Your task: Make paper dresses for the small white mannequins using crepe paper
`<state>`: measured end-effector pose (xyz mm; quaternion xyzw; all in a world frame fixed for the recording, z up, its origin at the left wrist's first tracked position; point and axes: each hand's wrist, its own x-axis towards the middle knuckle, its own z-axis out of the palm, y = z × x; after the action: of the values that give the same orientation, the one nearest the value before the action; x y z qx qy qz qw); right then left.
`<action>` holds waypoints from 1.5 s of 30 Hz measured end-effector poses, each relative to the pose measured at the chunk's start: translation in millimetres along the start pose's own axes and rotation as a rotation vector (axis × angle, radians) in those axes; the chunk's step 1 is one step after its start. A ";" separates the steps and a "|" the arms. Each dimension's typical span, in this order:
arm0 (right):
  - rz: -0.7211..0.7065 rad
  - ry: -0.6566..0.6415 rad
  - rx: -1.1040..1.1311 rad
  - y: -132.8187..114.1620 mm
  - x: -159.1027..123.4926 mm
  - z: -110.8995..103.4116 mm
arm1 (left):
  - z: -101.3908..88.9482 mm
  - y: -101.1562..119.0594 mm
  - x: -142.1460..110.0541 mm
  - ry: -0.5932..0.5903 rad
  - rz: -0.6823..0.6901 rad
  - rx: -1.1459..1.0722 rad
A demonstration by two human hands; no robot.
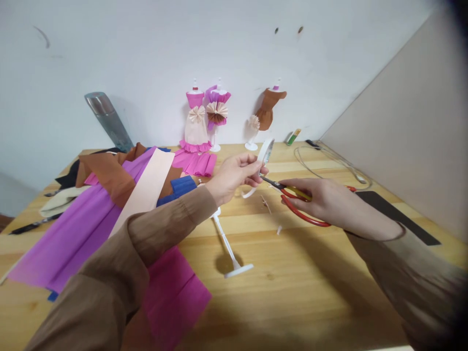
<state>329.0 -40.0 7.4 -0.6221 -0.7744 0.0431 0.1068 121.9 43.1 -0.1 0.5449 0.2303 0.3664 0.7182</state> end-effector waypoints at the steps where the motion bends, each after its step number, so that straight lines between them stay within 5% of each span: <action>1: 0.015 -0.014 0.014 1.7 -1.2 0.2 | -1.3 0.5 -0.6 0.006 0.009 -0.010; 8: 0.126 -0.037 0.060 15.9 -22.7 27.2 | -22.1 16.9 -11.1 0.149 0.177 -0.078; 14: -0.014 -0.080 0.227 -31.6 -45.7 72.3 | -42.6 28.6 -22.7 0.264 0.263 -0.117; 18: -0.092 -0.054 0.268 -52.4 -50.5 77.2 | -48.9 32.9 -28.7 0.314 0.267 -0.104; 23: 0.104 0.134 0.159 -16.0 -19.6 66.5 | -48.3 36.4 -31.1 0.290 0.271 -0.110; 26: 0.315 0.011 0.061 11.8 10.3 77.9 | -45.7 37.5 -32.0 0.276 0.262 -0.114; 31: 0.307 -0.069 0.074 26.3 34.0 100.4 | -45.2 38.7 -35.7 0.306 0.234 -0.087; 39: 0.446 0.009 0.091 77.9 52.4 79.4 | -48.2 37.0 -33.7 0.322 0.215 -0.067; 45: 0.387 -0.054 0.116 78.2 53.0 90.9 | -49.5 31.6 -32.2 0.264 0.229 -0.083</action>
<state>372.9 35.0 -90.8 -0.7507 -0.6394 0.1239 0.1111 57.0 52.8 12.9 0.4845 0.2437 0.5234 0.6572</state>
